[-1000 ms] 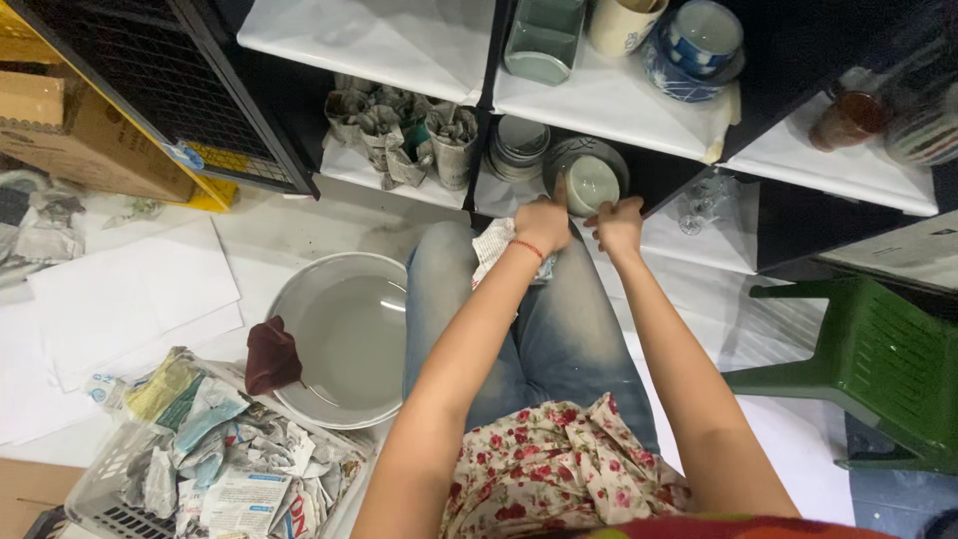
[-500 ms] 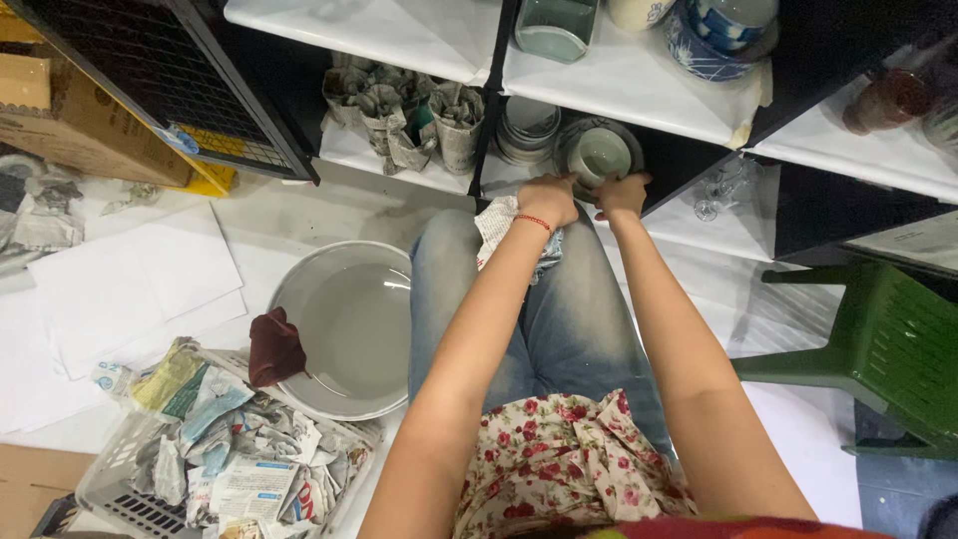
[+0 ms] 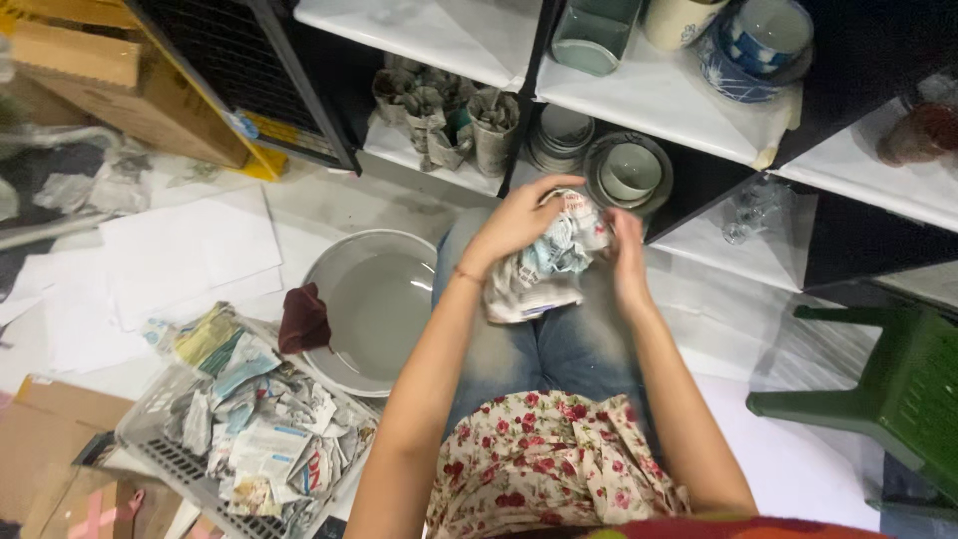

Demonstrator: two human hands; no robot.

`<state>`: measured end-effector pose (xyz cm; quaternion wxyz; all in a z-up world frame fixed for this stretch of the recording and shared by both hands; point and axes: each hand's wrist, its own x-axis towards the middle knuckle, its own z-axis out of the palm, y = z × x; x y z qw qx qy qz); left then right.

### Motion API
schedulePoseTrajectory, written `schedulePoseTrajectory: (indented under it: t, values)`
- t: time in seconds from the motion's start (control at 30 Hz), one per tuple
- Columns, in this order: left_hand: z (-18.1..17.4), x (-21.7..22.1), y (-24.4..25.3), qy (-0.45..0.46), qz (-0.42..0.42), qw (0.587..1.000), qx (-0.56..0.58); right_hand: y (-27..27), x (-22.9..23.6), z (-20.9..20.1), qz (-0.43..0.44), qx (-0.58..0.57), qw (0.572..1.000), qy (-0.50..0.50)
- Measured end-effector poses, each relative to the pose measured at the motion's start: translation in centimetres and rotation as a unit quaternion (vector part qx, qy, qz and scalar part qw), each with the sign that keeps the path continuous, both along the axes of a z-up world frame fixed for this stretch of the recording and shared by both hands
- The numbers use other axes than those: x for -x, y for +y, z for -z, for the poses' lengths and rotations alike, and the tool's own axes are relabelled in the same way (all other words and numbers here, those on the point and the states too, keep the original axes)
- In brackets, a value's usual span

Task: The person sits on the floor and repeatedly picks up small ceramic bowls and cups from a nearby shelf. They wrap each item individually in newspaper, then place the wrapped items back onto the shelf. The process is repeated for multiple items throughout the clip.

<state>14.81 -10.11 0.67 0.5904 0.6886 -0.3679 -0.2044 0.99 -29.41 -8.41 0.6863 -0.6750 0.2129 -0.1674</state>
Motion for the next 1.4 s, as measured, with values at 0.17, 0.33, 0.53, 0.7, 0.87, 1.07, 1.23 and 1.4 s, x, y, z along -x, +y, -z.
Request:
schedulePoseTrajectory:
  t: [0.17, 0.33, 0.53, 0.7, 0.87, 1.07, 1.23, 1.4]
  values:
    - [-2.9, 3.2, 6.0, 0.081, 0.067, 0.983, 0.148, 5.0, 3.6, -7.0, -0.151, -0.046, 0.982, -0.104]
    - [-5.0, 5.9, 10.6, 0.382, 0.040, 0.890, 0.247, 5.2, 3.9, -9.5, -0.121, -0.007, 0.992, -0.032]
    - [-1.5, 10.9, 15.3, 0.318, 0.165, 0.733, 0.578, 7.8, 3.7, -7.8, -0.083, -0.045, 0.992, -0.087]
    - [4.6, 11.6, 18.7, 0.451, 0.051, 0.704, 0.547, 9.8, 4.2, -6.9, -0.018, 0.128, 0.983, -0.134]
    - [7.7, 11.9, 22.3, 0.492, -0.025, 0.727, 0.479, 9.6, 4.0, -6.6, -0.052, 0.149, 0.987, -0.032]
    - [5.6, 10.1, 25.3, 0.494, -0.058, 0.795, 0.346, 8.1, 4.8, -8.3, -0.158, 0.067, 0.983, -0.058]
    - [4.4, 11.0, 24.8, 0.418, -0.118, 0.873, 0.220, 9.1, 5.9, -9.1, -0.135, 0.147, 0.977, -0.071]
    - [3.5, 13.4, 19.8, 0.295, -0.174, 0.939, 0.023, 10.3, 6.1, -9.2, -0.110, 0.186, 0.975, 0.049]
